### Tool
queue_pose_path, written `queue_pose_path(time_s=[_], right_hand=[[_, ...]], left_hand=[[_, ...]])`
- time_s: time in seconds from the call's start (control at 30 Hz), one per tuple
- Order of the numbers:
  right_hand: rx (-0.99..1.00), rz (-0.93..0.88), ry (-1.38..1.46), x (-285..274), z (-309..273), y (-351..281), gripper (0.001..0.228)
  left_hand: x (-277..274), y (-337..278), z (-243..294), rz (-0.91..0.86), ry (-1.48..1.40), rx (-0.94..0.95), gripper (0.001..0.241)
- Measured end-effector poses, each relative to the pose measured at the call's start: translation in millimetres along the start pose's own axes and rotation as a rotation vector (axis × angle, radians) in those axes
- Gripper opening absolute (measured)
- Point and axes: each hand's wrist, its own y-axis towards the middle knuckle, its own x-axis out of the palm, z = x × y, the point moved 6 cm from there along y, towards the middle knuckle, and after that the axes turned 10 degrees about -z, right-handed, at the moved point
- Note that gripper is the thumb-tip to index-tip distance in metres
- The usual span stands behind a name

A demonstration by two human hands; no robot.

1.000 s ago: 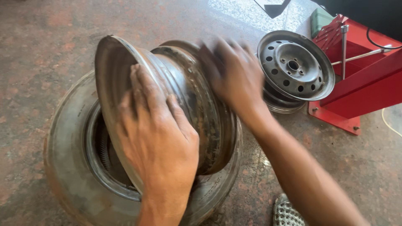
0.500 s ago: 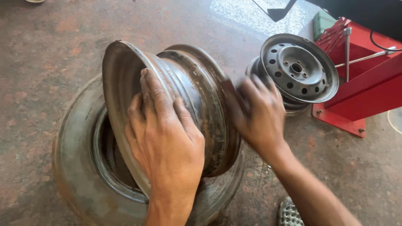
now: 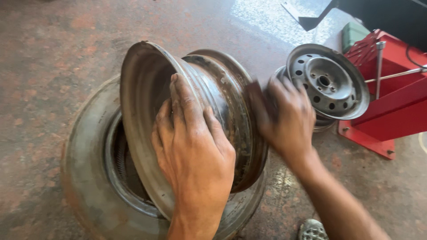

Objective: The person scrubs the surface of a metal car wheel rim using a small abrasive block. The rim is positioned upright on top of a tire on the floor. The person rotates the rim with one hand while scrubbing the surface with the other, working around the circumference of the metal part.

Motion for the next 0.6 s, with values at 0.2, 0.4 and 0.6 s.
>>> queue_pose_path(time_s=[0.2,0.4,0.6], right_hand=[[-0.23,0.076,-0.024,11.2,-16.4,79.7,0.032],[-0.08,0.132,0.069,-7.2,-9.7,-28.4,0.032],[-0.203,0.062,-0.076,7.8,-27.1,88.0,0.028]], left_hand=[[-4.0,1.2,1.8,0.0,0.053,0.03,0.062],[-1.4,-1.7,0.1,-0.018,-0.02,0.01,0.061],[-3.6,2.1,-0.4,0.049,0.04,0.07,0.065]])
